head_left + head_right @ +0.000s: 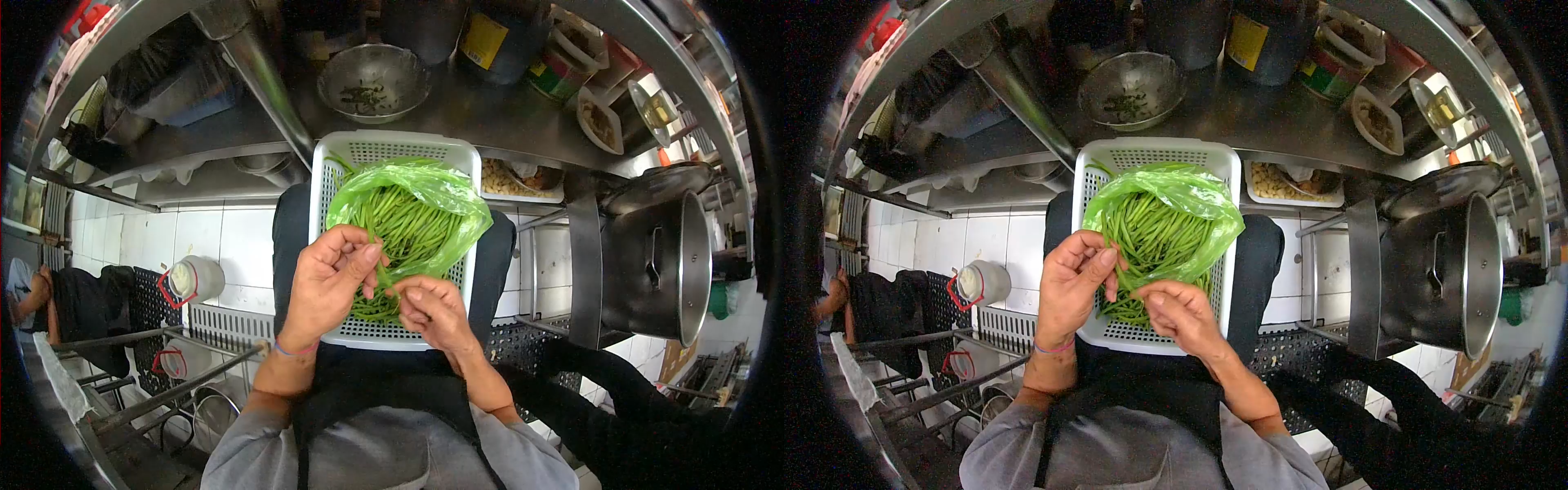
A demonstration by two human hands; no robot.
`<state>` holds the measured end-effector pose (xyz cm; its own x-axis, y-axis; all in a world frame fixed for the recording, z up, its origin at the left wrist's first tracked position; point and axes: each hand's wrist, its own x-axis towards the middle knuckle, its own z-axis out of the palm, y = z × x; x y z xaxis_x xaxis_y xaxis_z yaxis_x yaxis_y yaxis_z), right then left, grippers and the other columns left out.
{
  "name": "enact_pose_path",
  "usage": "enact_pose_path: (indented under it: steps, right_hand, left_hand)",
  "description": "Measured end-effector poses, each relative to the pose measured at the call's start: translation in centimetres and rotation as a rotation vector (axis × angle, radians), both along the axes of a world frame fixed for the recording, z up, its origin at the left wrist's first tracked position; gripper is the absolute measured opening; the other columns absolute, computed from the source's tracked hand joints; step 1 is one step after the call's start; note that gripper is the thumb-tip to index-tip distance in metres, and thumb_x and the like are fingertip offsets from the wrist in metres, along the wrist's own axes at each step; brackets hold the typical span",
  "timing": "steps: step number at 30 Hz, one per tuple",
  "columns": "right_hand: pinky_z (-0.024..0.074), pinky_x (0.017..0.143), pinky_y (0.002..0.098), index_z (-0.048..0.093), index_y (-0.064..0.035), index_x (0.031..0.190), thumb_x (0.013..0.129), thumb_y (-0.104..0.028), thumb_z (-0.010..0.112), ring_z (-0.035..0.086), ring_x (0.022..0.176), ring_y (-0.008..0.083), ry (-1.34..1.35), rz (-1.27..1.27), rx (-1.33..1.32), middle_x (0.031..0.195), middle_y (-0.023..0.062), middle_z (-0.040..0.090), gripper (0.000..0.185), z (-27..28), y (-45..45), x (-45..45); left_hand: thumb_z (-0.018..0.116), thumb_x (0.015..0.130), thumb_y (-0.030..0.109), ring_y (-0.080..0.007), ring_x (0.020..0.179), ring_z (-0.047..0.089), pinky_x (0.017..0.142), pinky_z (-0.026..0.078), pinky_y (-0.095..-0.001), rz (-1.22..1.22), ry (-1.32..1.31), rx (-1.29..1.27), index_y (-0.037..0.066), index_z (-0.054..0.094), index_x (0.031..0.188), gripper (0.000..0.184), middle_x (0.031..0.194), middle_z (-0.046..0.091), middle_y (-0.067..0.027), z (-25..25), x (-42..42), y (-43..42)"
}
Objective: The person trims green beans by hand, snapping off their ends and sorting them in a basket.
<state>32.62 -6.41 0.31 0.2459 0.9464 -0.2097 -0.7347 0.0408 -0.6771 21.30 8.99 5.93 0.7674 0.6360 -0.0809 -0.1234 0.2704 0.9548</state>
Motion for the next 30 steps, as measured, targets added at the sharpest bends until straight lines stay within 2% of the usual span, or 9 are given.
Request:
enact_pose_path:
  steps: [2,10,13,16,17,20,23,27,30]
  right_hand:
    - [0.0296,0.048,0.0226,0.067,0.0025,0.11,0.106,-0.02,0.05,0.038,0.054,0.0042,-0.096,0.066,-0.037,0.064,-0.0048,0.046,0.028,0.0,0.1,-0.6]
    - [0.0345,0.051,0.0214,0.068,0.0004,0.101,0.105,-0.019,0.052,0.043,0.057,0.0038,-0.319,0.054,-0.075,0.066,-0.0041,0.05,0.025,-0.3,0.1,-0.7]
    - [0.0346,0.051,0.0218,0.067,-0.0006,0.096,0.105,-0.016,0.051,0.043,0.056,0.0031,-0.384,0.04,-0.099,0.065,-0.0044,0.05,0.024,-0.6,0.1,-1.0]
    - [0.0341,0.05,0.0221,0.066,-0.0013,0.092,0.104,-0.014,0.05,0.043,0.055,0.0028,-0.46,-0.011,-0.123,0.063,-0.0048,0.05,0.024,-0.6,0.4,-1.1]
    - [0.0339,0.049,0.0222,0.066,-0.0016,0.091,0.104,-0.013,0.05,0.043,0.055,0.0027,-0.477,-0.035,-0.129,0.062,-0.0049,0.05,0.024,-0.5,0.5,-1.1]
    - [0.0311,0.047,0.0238,0.066,-0.0005,0.092,0.105,-0.014,0.05,0.038,0.051,0.0039,-0.399,-0.075,-0.219,0.06,-0.0045,0.046,0.025,-0.6,0.6,-1.1]
    - [0.0277,0.044,0.0248,0.066,0.0011,0.094,0.105,-0.017,0.051,0.033,0.048,0.005,-0.063,-0.077,-0.049,0.06,-0.0042,0.041,0.026,-1.2,-0.3,0.0]
    - [0.0257,0.043,0.0246,0.065,0.0077,0.108,0.097,-0.013,0.051,0.031,0.051,0.007,0.037,-0.242,0.165,0.068,0.0047,0.048,0.027,0.0,-1.2,1.9]
    - [0.0267,0.043,0.0245,0.061,0.0077,0.095,0.09,-0.006,0.047,0.032,0.053,0.0081,0.026,-0.327,0.247,0.073,0.0096,0.05,0.02,-0.7,-1.6,3.3]
  left_hand:
    - [0.064,0.099,0.013,-0.0059,0.065,0.057,0.057,0.047,-0.0199,0.014,0.005,0.015,-0.001,0.06,0.105,0.016,0.088,0.068,-0.0066,-0.3,0.1,0.0]
    - [0.066,0.097,0.008,-0.0039,0.067,0.057,0.057,0.046,-0.0192,0.053,0.025,0.134,-0.002,0.063,0.104,0.012,0.086,0.067,-0.0017,-1.0,-0.3,0.1]
    - [0.069,0.094,0.005,-0.0079,0.068,0.06,0.059,0.048,-0.0219,0.054,0.049,0.097,-0.002,0.065,0.097,0.009,0.085,0.068,-0.0049,-0.7,-0.4,-0.1]
    - [0.073,0.087,0.003,-0.0172,0.072,0.067,0.064,0.053,-0.0279,-0.055,0.062,0.676,-0.002,0.069,0.09,0.007,0.086,0.07,-0.0101,0.8,-1.0,0.6]
    - [0.074,0.085,0.003,-0.0201,0.074,0.068,0.066,0.054,-0.0298,-0.143,0.043,0.668,-0.001,0.07,0.089,0.007,0.087,0.07,-0.0112,1.6,-1.3,0.5]
    - [0.078,0.079,0.004,-0.0266,0.08,0.072,0.072,0.058,-0.0356,-0.445,-0.027,0.506,0.0,0.074,0.09,0.012,0.089,0.071,-0.0121,4.0,-3.1,-0.1]
    - [0.078,0.075,0.008,-0.0252,0.067,0.069,0.062,0.055,-0.0344,-0.413,-0.078,0.631,-0.002,0.073,0.078,0.012,0.078,0.07,-0.0131,5.0,-3.6,-0.5]
    - [0.078,0.079,0.012,-0.028,0.074,0.069,0.067,0.055,-0.0372,-0.53,0.255,0.891,0.0,0.073,0.095,0.02,0.085,0.069,-0.0132,3.2,-3.4,0.4]
    - [0.076,0.083,0.012,-0.03,0.074,0.067,0.067,0.053,-0.0387,-0.327,0.355,0.983,0.0,0.072,0.1,0.022,0.086,0.068,-0.0143,1.8,-2.7,0.4]
